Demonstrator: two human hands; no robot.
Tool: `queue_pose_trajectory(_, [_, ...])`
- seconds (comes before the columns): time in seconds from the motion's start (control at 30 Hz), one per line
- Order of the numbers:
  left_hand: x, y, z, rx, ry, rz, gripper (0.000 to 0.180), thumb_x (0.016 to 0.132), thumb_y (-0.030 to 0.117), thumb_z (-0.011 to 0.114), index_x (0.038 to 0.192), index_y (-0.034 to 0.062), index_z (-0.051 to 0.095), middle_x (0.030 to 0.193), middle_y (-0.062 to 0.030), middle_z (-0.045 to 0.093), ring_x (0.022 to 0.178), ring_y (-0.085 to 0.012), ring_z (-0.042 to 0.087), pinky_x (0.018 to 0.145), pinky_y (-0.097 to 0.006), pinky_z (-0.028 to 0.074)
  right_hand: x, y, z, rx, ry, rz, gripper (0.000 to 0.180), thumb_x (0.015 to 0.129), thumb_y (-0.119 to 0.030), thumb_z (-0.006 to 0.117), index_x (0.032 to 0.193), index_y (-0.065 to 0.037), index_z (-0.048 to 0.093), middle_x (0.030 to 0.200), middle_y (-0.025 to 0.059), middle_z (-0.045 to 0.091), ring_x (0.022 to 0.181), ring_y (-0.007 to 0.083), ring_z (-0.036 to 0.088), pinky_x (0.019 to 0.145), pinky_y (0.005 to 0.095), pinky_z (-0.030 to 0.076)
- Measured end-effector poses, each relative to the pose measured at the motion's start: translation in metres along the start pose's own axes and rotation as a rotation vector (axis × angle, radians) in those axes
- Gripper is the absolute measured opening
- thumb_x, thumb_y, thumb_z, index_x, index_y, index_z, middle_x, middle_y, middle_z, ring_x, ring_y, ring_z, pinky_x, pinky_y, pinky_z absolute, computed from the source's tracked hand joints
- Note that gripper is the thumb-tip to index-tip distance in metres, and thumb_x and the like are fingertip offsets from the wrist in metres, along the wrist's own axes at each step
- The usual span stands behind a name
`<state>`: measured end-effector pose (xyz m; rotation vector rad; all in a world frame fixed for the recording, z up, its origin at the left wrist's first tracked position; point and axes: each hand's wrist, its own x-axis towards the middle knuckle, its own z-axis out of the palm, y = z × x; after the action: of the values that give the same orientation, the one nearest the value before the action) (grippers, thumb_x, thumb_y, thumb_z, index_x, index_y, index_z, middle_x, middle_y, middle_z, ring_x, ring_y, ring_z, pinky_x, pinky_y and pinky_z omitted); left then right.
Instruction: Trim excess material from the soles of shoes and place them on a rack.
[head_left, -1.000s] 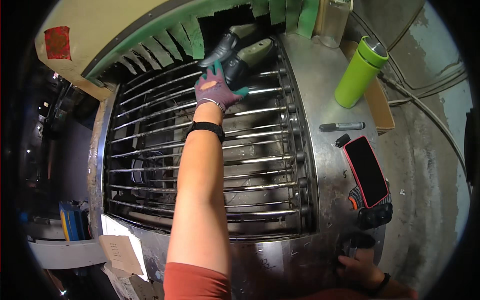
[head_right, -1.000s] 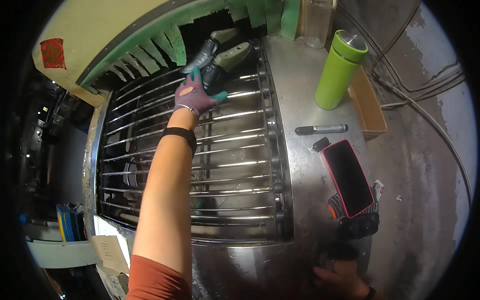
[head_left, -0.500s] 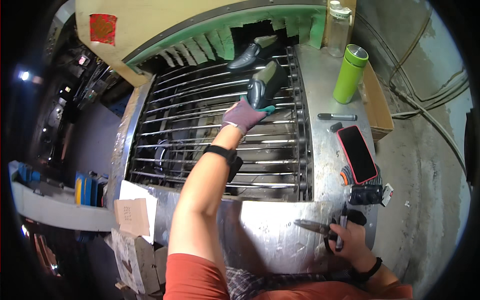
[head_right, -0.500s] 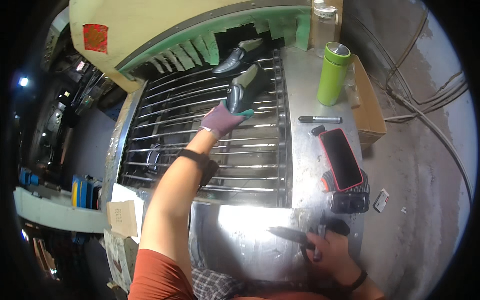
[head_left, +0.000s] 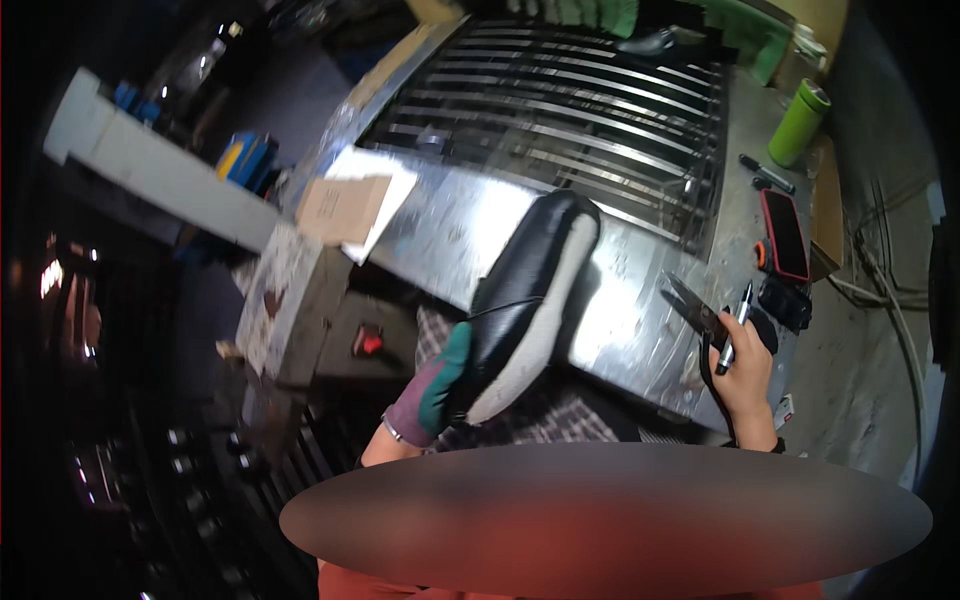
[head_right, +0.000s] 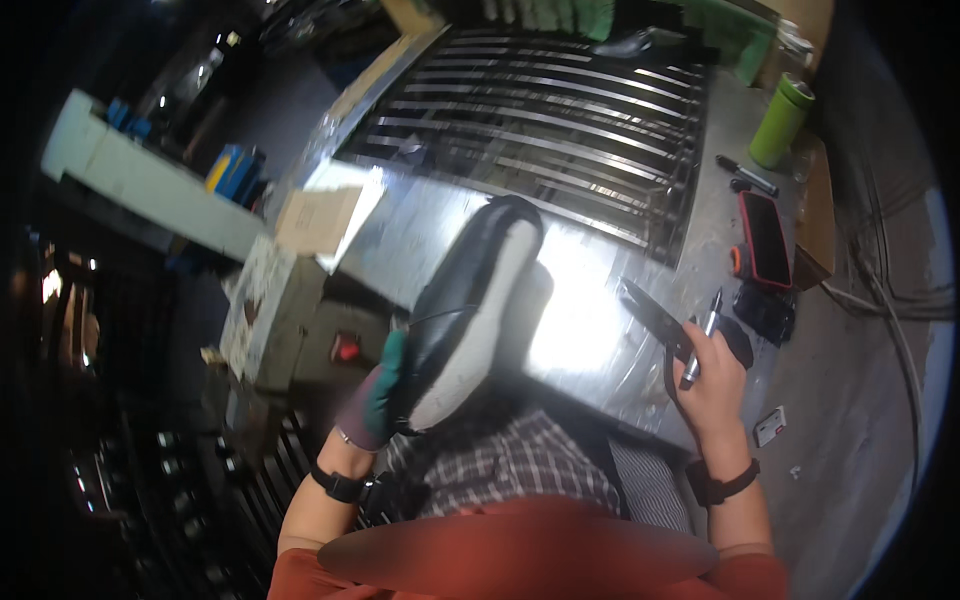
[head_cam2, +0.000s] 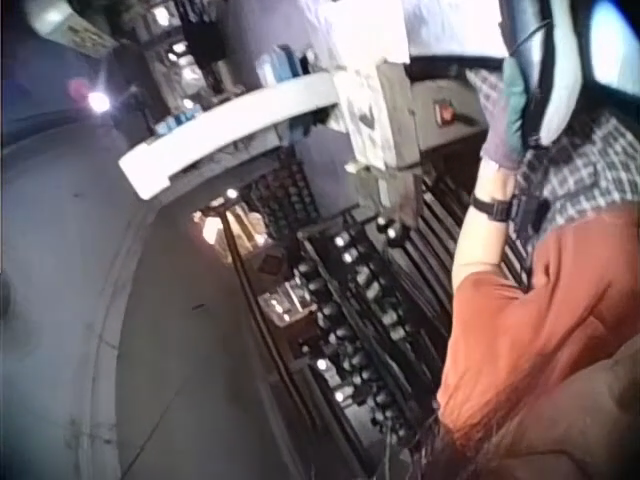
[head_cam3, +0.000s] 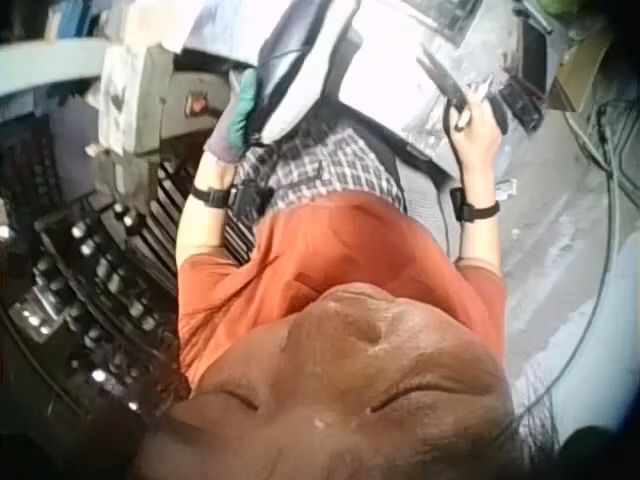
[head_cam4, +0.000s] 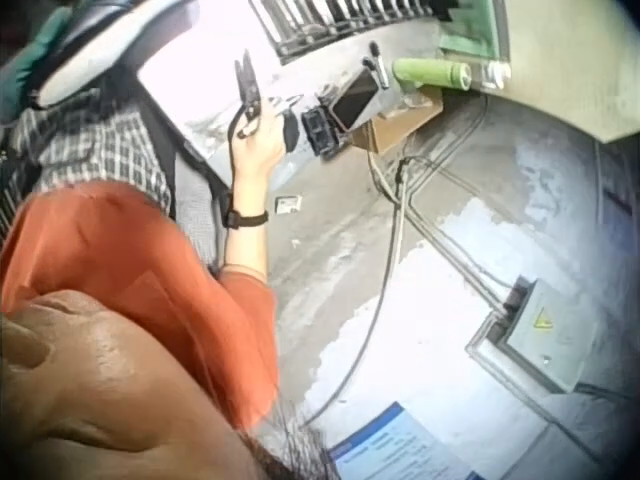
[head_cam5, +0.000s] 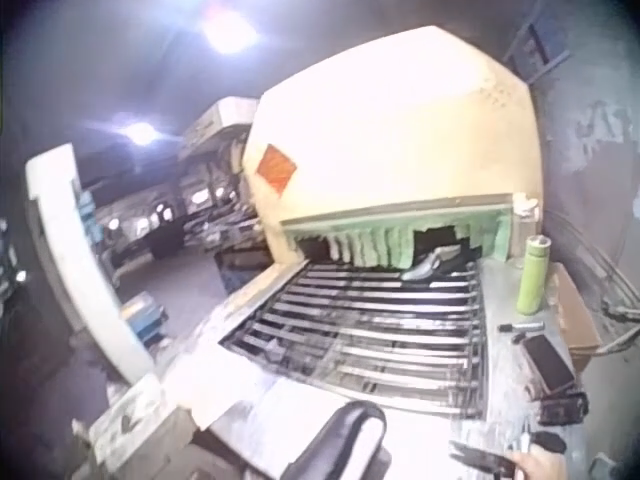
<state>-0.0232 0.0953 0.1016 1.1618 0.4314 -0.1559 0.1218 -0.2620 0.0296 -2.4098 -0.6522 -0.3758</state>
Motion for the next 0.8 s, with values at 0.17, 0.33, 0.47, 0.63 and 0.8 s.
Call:
queue_pose_trajectory(0.17, [-0.08,-0.069,-0.024,-0.646,0.097,-0.078,0.078,0.093,0.069,0.042,0.144,0.0096,0.044,0.139,-0.0111,0.054,0.123,-0.026,0.055,0.104,-0.046,0.045,-0.012,-0.078,0.018,0.358,-0.247,-0.248,0.046,0.075,-0.001,0.063,0.121,-0.003,0.058,0.092,0.0111,0.061,0.078,0.025,0.061,0.073,0.0331,0.051])
queue_pose_trajectory(0.33, [-0.122,-0.129,-0.031,-0.949,0.277,-0.023,0.073,0.095,0.065,0.042,0.143,0.0096,0.045,0.137,-0.0116,0.054,0.119,-0.0297,0.057,0.102,-0.051,0.046,-0.041,-0.164,0.05,1.132,-0.994,0.268,0.04,0.087,-0.012,0.071,0.124,-0.008,0.057,0.09,-0.0023,0.059,0.07,0.0079,0.053,0.065,0.023,0.045])
queue_pose_trajectory(0.47, [-0.134,-0.15,-0.042,-0.958,0.19,0.08,0.064,0.1,0.055,0.042,0.145,0.0096,0.043,0.135,-0.0119,0.057,0.116,-0.0273,0.06,0.101,-0.045,0.05,-0.049,-0.194,0.07,1.491,-1.388,0.642,0.043,0.09,-0.014,0.07,0.128,-0.009,0.052,0.081,-0.0056,0.054,0.062,0.0016,0.042,0.052,0.0187,0.03])
queue_pose_trajectory(0.63, [-0.139,-0.136,-0.039,0.39,0.453,0.419,0.051,0.104,0.047,0.037,0.129,0.0052,0.053,0.118,-0.0089,0.063,0.102,-0.0187,0.063,0.086,-0.036,0.055,-0.057,-0.207,0.086,1.478,-1.436,0.648,0.042,0.091,-0.014,0.069,0.129,-0.009,0.05,0.078,-0.0052,0.052,0.059,0.0016,0.04,0.05,0.0188,0.028])
queue_pose_trajectory(0.8, [-0.135,-0.148,-0.048,0.062,0.408,0.332,0.045,0.107,0.037,0.034,0.13,0.0038,0.053,0.117,-0.0083,0.064,0.101,-0.0165,0.064,0.087,-0.032,0.054,-0.058,-0.216,0.093,1.484,-1.475,0.633,0.04,0.092,-0.013,0.068,0.128,-0.009,0.05,0.076,-0.0054,0.051,0.057,0.0016,0.039,0.049,0.0189,0.027])
